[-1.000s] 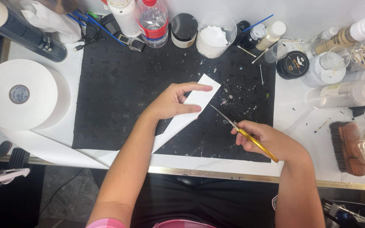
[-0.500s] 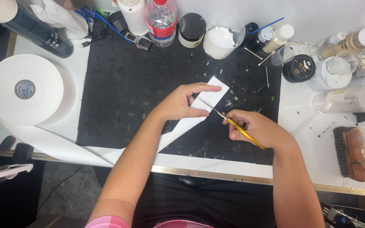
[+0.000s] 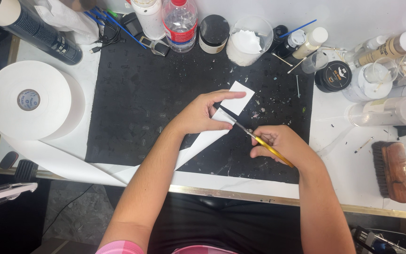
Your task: The person repeatedly cuts short lengths from a roll of white adhesive tape using gold-handled scissors. Each cut piece is placed into a clear plastic container on the workbench. The person continues this process throughout the clip.
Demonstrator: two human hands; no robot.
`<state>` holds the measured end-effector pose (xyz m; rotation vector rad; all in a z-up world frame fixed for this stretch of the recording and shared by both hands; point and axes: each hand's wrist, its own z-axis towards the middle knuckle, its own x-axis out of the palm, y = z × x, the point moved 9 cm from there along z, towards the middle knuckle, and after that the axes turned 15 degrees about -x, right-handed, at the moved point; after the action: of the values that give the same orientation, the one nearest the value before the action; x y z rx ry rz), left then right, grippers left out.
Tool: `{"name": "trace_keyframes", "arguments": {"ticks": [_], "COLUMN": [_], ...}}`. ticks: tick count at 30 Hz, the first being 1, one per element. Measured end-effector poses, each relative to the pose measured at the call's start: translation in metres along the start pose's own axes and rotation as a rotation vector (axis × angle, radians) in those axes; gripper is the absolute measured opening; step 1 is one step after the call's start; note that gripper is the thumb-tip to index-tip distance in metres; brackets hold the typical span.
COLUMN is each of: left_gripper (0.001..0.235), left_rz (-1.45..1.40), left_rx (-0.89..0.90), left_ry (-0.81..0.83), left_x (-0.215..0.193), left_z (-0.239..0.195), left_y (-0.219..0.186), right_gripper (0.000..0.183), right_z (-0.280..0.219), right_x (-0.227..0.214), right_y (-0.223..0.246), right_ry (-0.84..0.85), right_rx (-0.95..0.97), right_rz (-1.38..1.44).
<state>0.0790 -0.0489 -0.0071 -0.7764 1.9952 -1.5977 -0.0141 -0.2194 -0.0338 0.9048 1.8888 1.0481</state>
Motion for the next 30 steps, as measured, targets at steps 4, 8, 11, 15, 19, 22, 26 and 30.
{"name": "trace_keyframes", "arguments": {"ticks": [4,8,11,15,19,22,26,30], "left_gripper": [0.080,0.081,0.078,0.062,0.042,0.045,0.058,0.064], "left_rz": [-0.071,-0.015,0.185,0.361,0.591,0.760,1.054,1.173], "left_rx": [0.076,-0.011,0.005,0.055,0.326,0.208,-0.142,-0.310], "left_ry": [0.058,0.077,-0.003,-0.292,-0.680,-0.741,-0.591,-0.546], "left_x": [0.007,0.022,0.023,-0.004,-0.030,-0.034,-0.023,-0.024], "left_z": [-0.004,-0.004,-0.004,0.007,0.042,0.090,0.139,0.143], "left_y": [-0.009,-0.010,-0.022,-0.044,-0.082,-0.085,-0.071,-0.066], "right_gripper": [0.015,0.026,0.032,0.034,0.035,0.035,0.035,0.035], "right_z": [-0.004,0.014,0.022,0.022,0.018,0.016,0.015,0.015], "right_x": [0.000,0.013,0.017,0.011,0.012,0.010,0.005,0.002], "right_y": [-0.007,-0.011,-0.023,-0.027,-0.028,-0.028,-0.028,-0.027], "right_ry": [-0.247,-0.531,-0.639,-0.678,-0.678,-0.690,-0.723,-0.739], "right_rx": [-0.042,-0.283,-0.344,-0.434,-0.527,-0.570,-0.607,-0.616], "right_rz": [0.389,0.609,0.760,0.825,0.828,0.815,0.839,0.830]}}
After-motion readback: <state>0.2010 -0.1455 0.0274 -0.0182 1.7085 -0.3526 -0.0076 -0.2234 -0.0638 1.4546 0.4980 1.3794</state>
